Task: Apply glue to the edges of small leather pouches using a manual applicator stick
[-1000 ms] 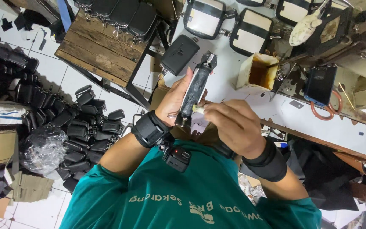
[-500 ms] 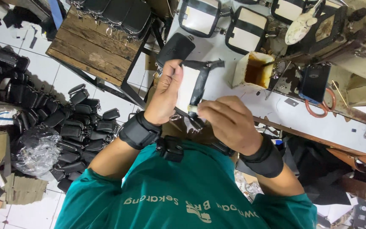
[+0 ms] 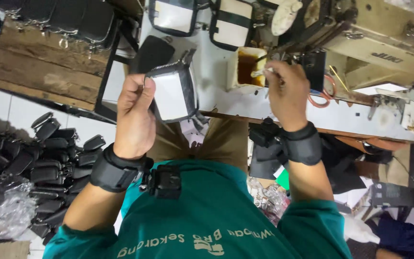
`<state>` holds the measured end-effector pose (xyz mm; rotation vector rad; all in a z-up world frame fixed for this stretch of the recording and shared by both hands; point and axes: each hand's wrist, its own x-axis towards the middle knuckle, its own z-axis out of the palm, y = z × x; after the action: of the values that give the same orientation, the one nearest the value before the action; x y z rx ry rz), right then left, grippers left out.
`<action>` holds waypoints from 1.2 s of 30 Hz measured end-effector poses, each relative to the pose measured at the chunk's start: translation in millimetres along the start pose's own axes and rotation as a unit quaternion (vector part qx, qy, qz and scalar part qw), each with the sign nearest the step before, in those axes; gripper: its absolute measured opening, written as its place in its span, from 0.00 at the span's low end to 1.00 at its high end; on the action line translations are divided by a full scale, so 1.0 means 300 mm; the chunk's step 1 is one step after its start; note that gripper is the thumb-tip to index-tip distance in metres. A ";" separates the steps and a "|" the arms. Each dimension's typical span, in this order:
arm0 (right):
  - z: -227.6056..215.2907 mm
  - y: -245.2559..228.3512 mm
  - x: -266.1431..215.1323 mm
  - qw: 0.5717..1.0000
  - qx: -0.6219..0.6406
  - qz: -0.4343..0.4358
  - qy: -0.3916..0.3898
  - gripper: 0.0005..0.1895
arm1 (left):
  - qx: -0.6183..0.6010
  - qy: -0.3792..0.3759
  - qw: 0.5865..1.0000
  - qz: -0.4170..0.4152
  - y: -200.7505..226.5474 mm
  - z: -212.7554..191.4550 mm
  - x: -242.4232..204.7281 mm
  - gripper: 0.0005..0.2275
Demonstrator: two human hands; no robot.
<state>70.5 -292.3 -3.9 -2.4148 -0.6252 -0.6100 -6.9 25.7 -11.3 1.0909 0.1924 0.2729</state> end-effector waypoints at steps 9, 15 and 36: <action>0.115 0.078 0.022 0.998 -0.048 0.000 -0.043 0.02 | 0.003 0.048 0.995 -0.084 0.025 -0.032 -0.017 0.06; 0.128 0.069 0.039 0.998 -0.043 -0.020 -0.051 0.01 | -0.079 0.037 0.991 -0.101 -0.058 -0.081 -0.004 0.05; -0.147 -0.058 0.090 0.950 0.275 0.133 0.060 0.08 | -0.151 -0.057 0.984 -0.071 -0.045 -0.027 -0.051 0.04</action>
<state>69.9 -298.8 50.2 -1.8776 -0.3466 -0.3986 -22.1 22.0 -26.6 0.7851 0.1204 0.1067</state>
